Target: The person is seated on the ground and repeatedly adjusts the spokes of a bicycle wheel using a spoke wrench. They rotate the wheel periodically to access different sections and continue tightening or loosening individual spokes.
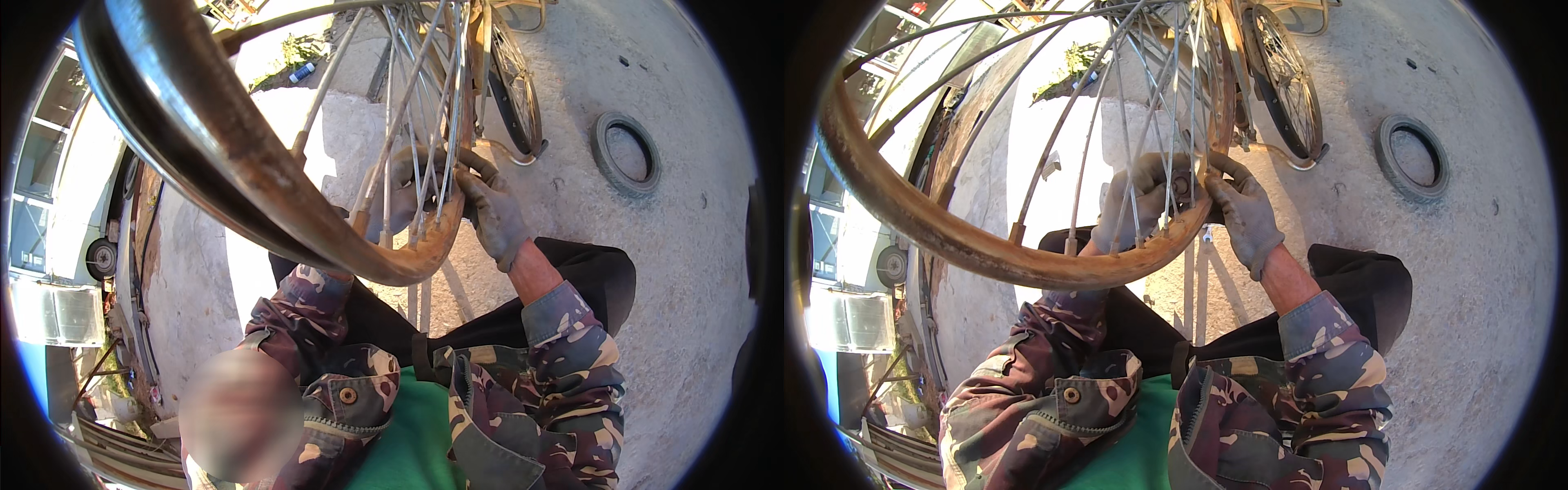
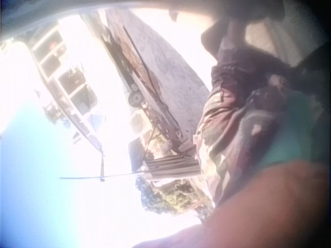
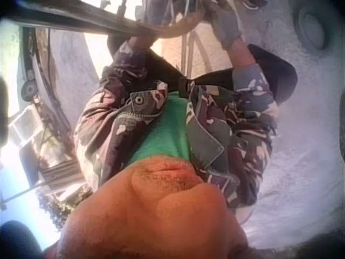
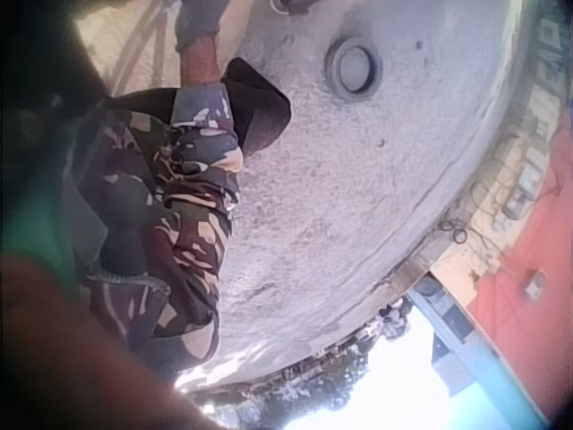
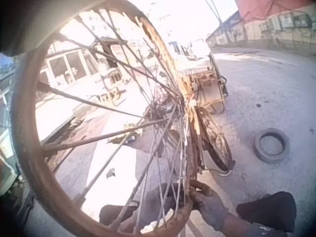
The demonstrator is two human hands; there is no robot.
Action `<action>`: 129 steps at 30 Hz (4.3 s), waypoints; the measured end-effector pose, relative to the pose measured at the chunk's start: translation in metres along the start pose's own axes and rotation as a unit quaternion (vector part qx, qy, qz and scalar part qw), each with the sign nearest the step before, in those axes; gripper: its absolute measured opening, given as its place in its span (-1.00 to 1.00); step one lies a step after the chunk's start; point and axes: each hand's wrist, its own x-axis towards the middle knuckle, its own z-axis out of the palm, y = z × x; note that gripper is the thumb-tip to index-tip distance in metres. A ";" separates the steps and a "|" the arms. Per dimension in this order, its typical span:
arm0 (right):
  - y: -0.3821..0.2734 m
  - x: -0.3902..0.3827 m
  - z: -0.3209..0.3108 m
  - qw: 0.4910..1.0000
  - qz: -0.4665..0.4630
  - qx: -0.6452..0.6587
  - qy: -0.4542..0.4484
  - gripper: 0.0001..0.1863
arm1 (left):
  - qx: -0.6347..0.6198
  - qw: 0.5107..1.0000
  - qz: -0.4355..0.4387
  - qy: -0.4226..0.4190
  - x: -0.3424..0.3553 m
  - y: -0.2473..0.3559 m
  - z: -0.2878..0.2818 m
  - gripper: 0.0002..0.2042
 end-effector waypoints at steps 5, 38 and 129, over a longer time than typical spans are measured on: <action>-0.003 -0.001 0.006 1.000 0.002 0.005 0.016 -0.51 | -0.063 0.997 0.000 -0.048 0.002 -0.007 -0.010 -0.62; -0.011 -0.006 0.007 0.996 -0.009 0.011 -0.090 -0.24 | 0.087 0.996 -0.029 -0.006 0.014 0.034 0.005 -0.60; -0.007 0.010 -0.014 0.998 0.036 -0.004 -0.059 -0.42 | 0.100 0.992 0.014 -0.072 0.012 0.027 0.004 -0.60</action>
